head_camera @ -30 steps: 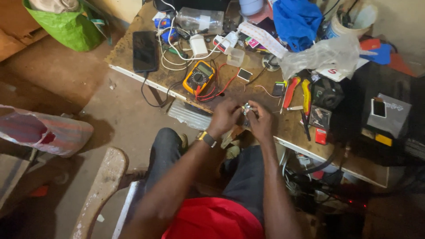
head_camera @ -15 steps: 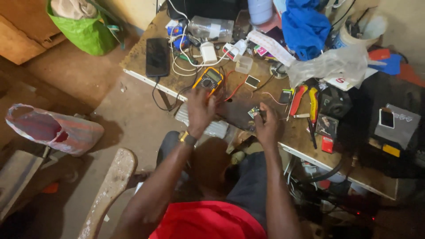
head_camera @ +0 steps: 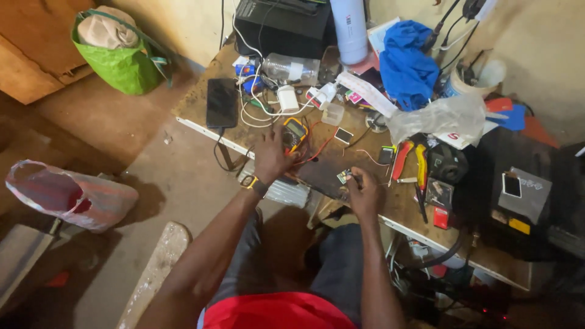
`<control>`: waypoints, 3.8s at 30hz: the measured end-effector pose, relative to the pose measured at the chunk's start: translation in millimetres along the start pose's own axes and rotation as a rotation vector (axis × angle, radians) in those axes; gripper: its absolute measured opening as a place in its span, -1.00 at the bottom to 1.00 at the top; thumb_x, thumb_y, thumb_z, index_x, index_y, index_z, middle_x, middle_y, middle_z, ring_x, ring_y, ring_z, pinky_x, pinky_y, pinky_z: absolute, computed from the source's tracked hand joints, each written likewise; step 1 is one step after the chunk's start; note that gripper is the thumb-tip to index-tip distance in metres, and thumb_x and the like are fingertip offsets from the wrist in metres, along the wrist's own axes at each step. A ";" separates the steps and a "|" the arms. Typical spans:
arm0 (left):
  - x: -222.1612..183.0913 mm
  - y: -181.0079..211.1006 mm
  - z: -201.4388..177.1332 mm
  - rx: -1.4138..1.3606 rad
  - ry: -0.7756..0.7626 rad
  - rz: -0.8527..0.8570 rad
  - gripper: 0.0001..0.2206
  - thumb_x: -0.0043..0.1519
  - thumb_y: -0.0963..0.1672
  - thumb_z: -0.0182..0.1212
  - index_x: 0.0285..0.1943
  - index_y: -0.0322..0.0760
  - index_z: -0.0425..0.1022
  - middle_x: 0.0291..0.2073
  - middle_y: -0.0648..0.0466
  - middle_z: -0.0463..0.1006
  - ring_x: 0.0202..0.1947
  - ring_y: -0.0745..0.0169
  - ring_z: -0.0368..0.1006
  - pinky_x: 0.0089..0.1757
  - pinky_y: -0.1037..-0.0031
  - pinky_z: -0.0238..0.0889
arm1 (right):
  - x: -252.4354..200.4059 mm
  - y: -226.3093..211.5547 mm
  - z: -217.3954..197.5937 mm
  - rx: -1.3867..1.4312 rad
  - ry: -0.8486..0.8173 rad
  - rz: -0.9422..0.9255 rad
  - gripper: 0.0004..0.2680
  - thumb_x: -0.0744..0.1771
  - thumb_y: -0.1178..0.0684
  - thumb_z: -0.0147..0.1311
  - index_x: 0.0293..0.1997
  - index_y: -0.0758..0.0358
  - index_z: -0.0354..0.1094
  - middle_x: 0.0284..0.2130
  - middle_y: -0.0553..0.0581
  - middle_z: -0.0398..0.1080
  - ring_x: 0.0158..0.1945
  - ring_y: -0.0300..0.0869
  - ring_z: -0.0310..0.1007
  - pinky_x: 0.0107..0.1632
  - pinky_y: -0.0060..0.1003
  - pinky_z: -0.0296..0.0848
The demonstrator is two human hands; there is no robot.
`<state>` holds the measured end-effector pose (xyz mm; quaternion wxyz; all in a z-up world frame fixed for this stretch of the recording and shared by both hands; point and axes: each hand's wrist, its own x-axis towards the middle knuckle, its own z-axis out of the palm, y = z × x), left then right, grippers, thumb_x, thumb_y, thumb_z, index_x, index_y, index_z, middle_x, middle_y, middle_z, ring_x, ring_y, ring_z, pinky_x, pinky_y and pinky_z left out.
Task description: Using a digital multimeter to test electrical components on a small circuit board at a workbench.
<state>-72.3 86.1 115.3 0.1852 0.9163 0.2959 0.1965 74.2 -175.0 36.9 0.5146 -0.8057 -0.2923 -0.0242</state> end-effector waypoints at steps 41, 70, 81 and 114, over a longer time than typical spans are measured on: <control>-90.4 -98.8 9.0 -1.234 0.149 -0.247 -0.79 0.36 -0.04 0.32 -0.19 -0.26 0.56 -0.47 -0.05 0.51 -0.41 0.20 0.46 -0.30 0.43 0.32 | -6.3 28.4 10.5 0.188 0.053 0.260 -0.85 0.39 0.22 0.22 0.09 0.32 0.53 -0.17 0.30 0.55 -0.36 -0.06 0.58 -0.33 -0.26 0.61; -15.3 48.7 -36.9 -0.998 0.293 0.077 -0.77 0.38 -0.14 0.31 0.16 -0.32 0.58 -0.11 -0.09 0.61 -0.03 0.05 0.59 0.02 0.25 0.44 | 17.9 23.6 3.3 0.560 0.055 0.761 -0.91 0.37 -0.02 0.24 -0.25 0.07 0.57 -0.45 0.10 0.55 -0.64 -0.18 0.43 -0.61 -0.35 0.42; -37.6 -47.2 29.5 -0.552 0.175 0.110 -0.56 0.37 -0.10 0.35 0.41 -0.34 0.45 0.16 -0.30 0.56 0.23 -0.47 0.45 0.18 -0.14 0.34 | 78.3 -146.2 30.6 -0.052 -0.442 -0.175 -0.83 0.35 0.09 0.36 0.05 0.11 0.62 -0.22 0.15 0.62 -0.08 0.11 0.64 0.05 -0.04 0.57; -32.1 -39.4 43.1 -0.595 0.225 0.061 -0.59 0.33 -0.01 0.39 0.28 -0.30 0.59 0.03 -0.18 0.65 0.11 -0.40 0.51 0.08 -0.04 0.40 | 153.9 -98.1 86.6 -0.023 -0.797 -0.420 -0.86 0.33 0.07 0.37 -0.10 0.24 0.55 -0.42 0.23 0.48 -0.22 0.23 0.56 -0.10 0.04 0.51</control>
